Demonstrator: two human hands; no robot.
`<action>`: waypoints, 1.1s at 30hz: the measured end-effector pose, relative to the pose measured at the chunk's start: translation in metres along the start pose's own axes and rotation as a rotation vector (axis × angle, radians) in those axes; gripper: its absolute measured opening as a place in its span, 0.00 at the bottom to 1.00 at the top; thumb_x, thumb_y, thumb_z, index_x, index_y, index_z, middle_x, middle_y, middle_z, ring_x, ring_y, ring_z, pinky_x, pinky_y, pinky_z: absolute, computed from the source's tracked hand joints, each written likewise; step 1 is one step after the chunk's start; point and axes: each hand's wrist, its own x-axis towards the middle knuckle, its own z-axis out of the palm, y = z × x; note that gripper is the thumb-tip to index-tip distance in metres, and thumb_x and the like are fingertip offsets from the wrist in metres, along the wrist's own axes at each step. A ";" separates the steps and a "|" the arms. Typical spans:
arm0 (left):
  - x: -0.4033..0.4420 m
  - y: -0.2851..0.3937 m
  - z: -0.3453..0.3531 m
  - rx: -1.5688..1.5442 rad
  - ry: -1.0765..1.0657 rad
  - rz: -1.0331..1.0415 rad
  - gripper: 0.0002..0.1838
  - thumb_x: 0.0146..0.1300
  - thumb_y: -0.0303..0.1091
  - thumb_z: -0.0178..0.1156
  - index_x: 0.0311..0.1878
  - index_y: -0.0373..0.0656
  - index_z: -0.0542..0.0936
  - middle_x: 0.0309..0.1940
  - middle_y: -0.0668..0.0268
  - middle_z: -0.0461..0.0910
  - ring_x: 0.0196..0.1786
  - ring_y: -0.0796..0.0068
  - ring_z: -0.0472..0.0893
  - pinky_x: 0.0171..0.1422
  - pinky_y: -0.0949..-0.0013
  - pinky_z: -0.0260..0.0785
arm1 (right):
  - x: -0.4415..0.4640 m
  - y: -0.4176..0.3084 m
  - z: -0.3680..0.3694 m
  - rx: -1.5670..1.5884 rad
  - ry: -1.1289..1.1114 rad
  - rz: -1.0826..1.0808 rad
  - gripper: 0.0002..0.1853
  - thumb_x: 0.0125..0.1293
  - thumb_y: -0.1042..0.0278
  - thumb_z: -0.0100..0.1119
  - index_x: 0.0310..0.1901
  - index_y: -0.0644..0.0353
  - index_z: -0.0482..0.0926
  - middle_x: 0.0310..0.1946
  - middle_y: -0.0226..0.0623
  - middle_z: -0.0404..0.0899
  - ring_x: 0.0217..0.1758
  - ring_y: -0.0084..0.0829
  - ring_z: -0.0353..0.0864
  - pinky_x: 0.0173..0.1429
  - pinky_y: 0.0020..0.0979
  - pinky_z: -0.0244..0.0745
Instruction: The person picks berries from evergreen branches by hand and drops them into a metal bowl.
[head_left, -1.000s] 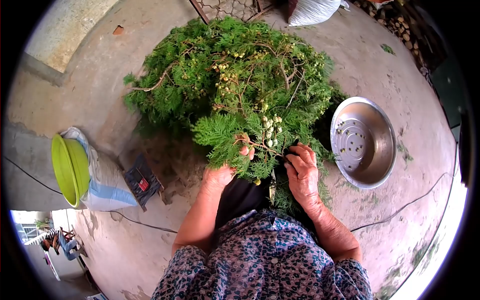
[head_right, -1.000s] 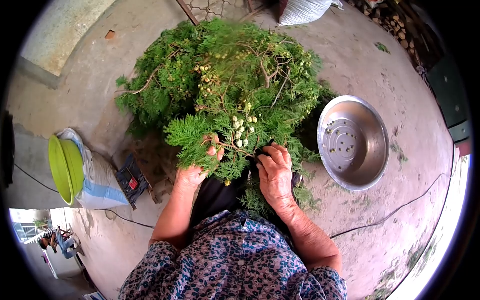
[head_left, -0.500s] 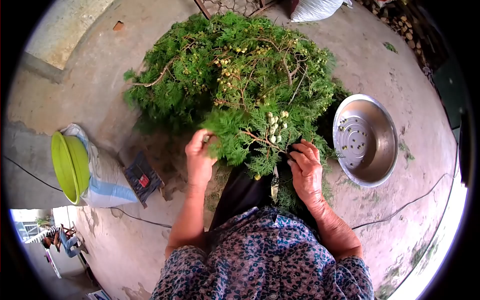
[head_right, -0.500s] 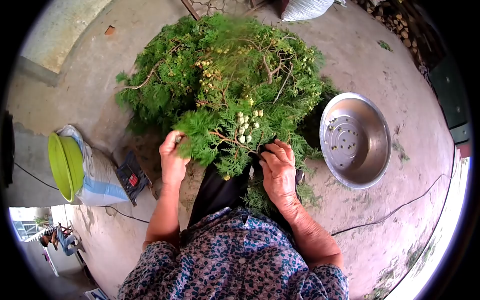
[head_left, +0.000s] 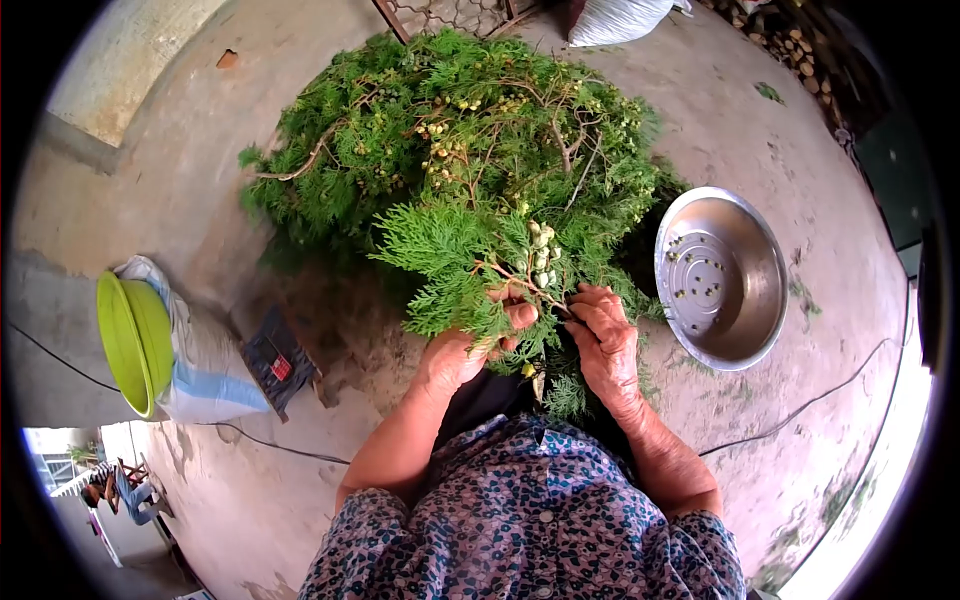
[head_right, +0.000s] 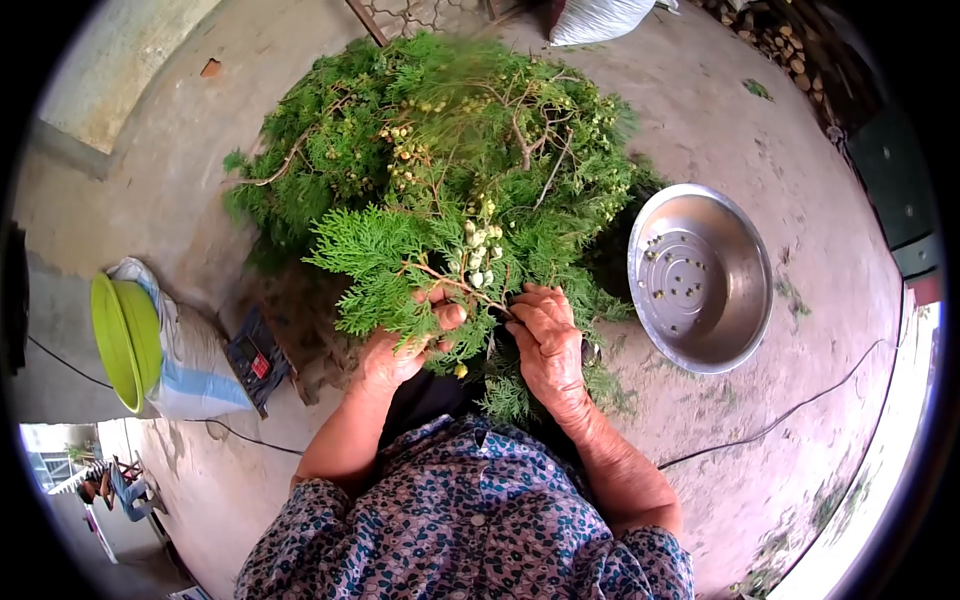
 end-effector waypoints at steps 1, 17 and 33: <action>0.001 0.000 0.004 0.133 -0.010 0.028 0.14 0.56 0.41 0.64 0.43 0.45 0.78 0.25 0.76 0.71 0.23 0.88 0.67 0.24 0.83 0.57 | -0.001 0.000 0.000 0.000 0.002 -0.004 0.11 0.46 0.84 0.60 0.35 0.65 0.77 0.38 0.40 0.77 0.52 0.43 0.73 0.61 0.42 0.62; -0.031 -0.033 -0.015 -0.420 -0.059 -0.041 0.07 0.59 0.23 0.50 0.37 0.31 0.76 0.36 0.47 0.76 0.18 0.73 0.72 0.13 0.78 0.61 | 0.002 0.002 0.003 -0.051 0.045 0.051 0.11 0.47 0.84 0.60 0.36 0.66 0.77 0.36 0.42 0.77 0.51 0.43 0.73 0.56 0.38 0.67; -0.024 -0.039 -0.003 -0.309 0.180 -0.113 0.21 0.60 0.50 0.57 0.34 0.38 0.77 0.25 0.58 0.78 0.15 0.74 0.74 0.13 0.79 0.60 | 0.002 0.001 0.002 -0.063 0.032 0.045 0.11 0.47 0.84 0.59 0.35 0.67 0.77 0.36 0.42 0.77 0.52 0.44 0.72 0.56 0.38 0.67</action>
